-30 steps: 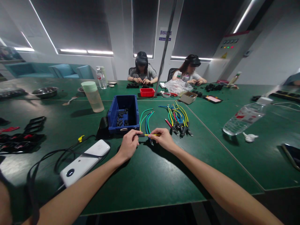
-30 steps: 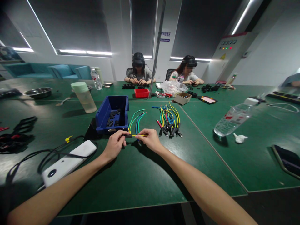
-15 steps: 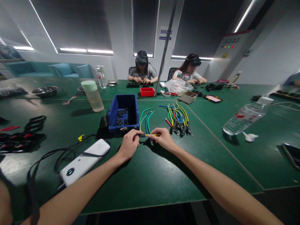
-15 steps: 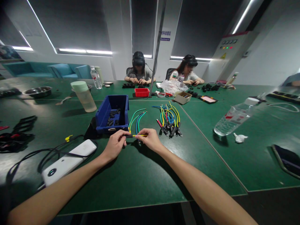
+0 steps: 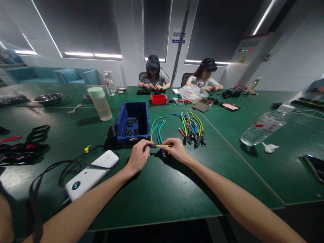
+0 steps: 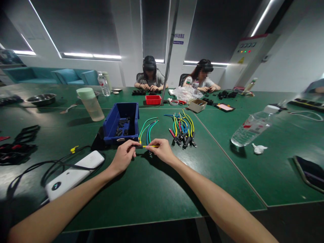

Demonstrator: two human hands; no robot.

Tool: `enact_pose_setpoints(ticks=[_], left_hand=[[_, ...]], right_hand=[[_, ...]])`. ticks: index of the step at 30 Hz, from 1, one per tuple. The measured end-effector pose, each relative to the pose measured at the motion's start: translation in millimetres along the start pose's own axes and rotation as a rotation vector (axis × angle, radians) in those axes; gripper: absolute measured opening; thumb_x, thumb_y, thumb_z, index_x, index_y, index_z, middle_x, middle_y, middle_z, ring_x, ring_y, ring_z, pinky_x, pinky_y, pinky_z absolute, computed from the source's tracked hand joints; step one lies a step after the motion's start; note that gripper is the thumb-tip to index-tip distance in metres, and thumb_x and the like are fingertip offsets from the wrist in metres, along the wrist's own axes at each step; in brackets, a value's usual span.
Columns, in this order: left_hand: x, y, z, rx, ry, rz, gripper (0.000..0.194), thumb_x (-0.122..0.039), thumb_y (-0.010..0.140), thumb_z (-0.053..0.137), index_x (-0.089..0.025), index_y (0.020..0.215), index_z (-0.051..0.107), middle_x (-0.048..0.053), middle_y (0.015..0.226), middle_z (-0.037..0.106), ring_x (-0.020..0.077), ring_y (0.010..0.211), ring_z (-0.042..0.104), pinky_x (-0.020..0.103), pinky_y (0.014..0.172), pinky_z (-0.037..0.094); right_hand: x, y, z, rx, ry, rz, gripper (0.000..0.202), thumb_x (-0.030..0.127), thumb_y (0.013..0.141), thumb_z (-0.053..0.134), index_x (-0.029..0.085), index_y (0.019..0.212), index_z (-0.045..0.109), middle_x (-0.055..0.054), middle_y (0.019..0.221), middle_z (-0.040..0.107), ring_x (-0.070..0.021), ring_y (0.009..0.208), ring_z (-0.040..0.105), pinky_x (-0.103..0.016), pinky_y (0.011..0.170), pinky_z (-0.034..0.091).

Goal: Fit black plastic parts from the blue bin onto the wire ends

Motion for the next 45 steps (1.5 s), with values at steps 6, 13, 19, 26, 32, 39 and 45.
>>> enact_pose_setpoints(ticks=[6, 13, 19, 26, 32, 39, 45], left_hand=[[2.8, 0.8, -0.5, -0.001, 0.034, -0.015, 0.027, -0.011, 0.082, 0.042, -0.016, 0.094, 0.065, 0.002, 0.078, 0.063, 0.01, 0.058, 0.057, 0.022, 0.056, 0.044], [0.8, 0.6, -1.3, 0.018, -0.035, -0.038, 0.024, -0.013, 0.081, 0.046, -0.015, 0.096, 0.065, 0.003, 0.081, 0.064, 0.0099, 0.057, 0.057, 0.022, 0.056, 0.045], [2.4, 1.0, -0.6, 0.026, -0.06, -0.019, 0.024, -0.014, 0.08, 0.048, -0.016, 0.098, 0.065, 0.005, 0.089, 0.064, 0.0097, 0.059, 0.058, 0.022, 0.056, 0.046], [3.5, 0.3, -0.4, 0.019, -0.023, 0.025, 0.024, -0.014, 0.081, 0.049, -0.017, 0.098, 0.066, 0.005, 0.092, 0.064, 0.0105, 0.062, 0.058, 0.023, 0.056, 0.046], [3.6, -0.1, -2.0, -0.02, -0.003, 0.015, 0.022, -0.014, 0.081, 0.05, -0.017, 0.097, 0.065, 0.005, 0.093, 0.065, 0.0104, 0.062, 0.058, 0.023, 0.058, 0.047], [5.1, -0.4, -2.0, -0.031, 0.007, 0.006, 0.023, -0.014, 0.082, 0.048, -0.017, 0.098, 0.065, 0.006, 0.097, 0.066, 0.0114, 0.065, 0.06, 0.023, 0.058, 0.047], [5.1, 0.7, -2.5, -0.043, 0.022, 0.01, 0.023, -0.014, 0.082, 0.048, -0.017, 0.098, 0.065, 0.006, 0.095, 0.066, 0.0124, 0.066, 0.06, 0.024, 0.059, 0.048]], right_hand=[[2.8, -0.5, -0.5, -0.003, 0.009, 0.008, 0.029, 0.041, 0.068, 0.073, 0.013, 0.072, 0.069, -0.002, 0.06, 0.062, -0.0099, 0.05, 0.049, -0.022, 0.047, 0.037], [-0.4, 0.3, -0.9, -0.006, 0.039, 0.028, 0.031, 0.042, 0.068, 0.074, 0.012, 0.074, 0.068, -0.003, 0.062, 0.063, -0.0105, 0.05, 0.051, -0.022, 0.047, 0.039], [-1.7, 1.2, -1.4, -0.01, 0.038, 0.031, 0.032, 0.043, 0.067, 0.074, 0.012, 0.074, 0.068, -0.004, 0.063, 0.064, -0.0108, 0.051, 0.051, -0.022, 0.047, 0.039], [3.0, 0.5, -1.6, -0.019, 0.025, 0.012, 0.031, 0.043, 0.067, 0.073, 0.013, 0.073, 0.068, -0.004, 0.063, 0.064, -0.011, 0.051, 0.052, -0.023, 0.048, 0.04], [-0.5, 1.5, -1.6, -0.024, 0.046, 0.041, 0.033, 0.044, 0.066, 0.074, 0.012, 0.074, 0.068, -0.004, 0.063, 0.064, -0.0102, 0.049, 0.05, -0.022, 0.045, 0.039], [-2.0, 2.1, -2.1, -0.032, 0.043, 0.048, 0.032, 0.043, 0.066, 0.073, 0.013, 0.074, 0.068, -0.004, 0.063, 0.063, -0.01, 0.048, 0.05, -0.022, 0.044, 0.038], [-1.1, 2.2, -2.6, -0.046, 0.044, 0.051, 0.032, 0.043, 0.066, 0.074, 0.012, 0.074, 0.068, -0.004, 0.062, 0.063, -0.0097, 0.046, 0.049, -0.022, 0.043, 0.038]])
Point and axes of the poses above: each hand's wrist, its own y-axis towards the middle knuckle, its own z-axis out of the palm, x = y × z, the point moved 1 cm from there along y, towards the middle knuckle
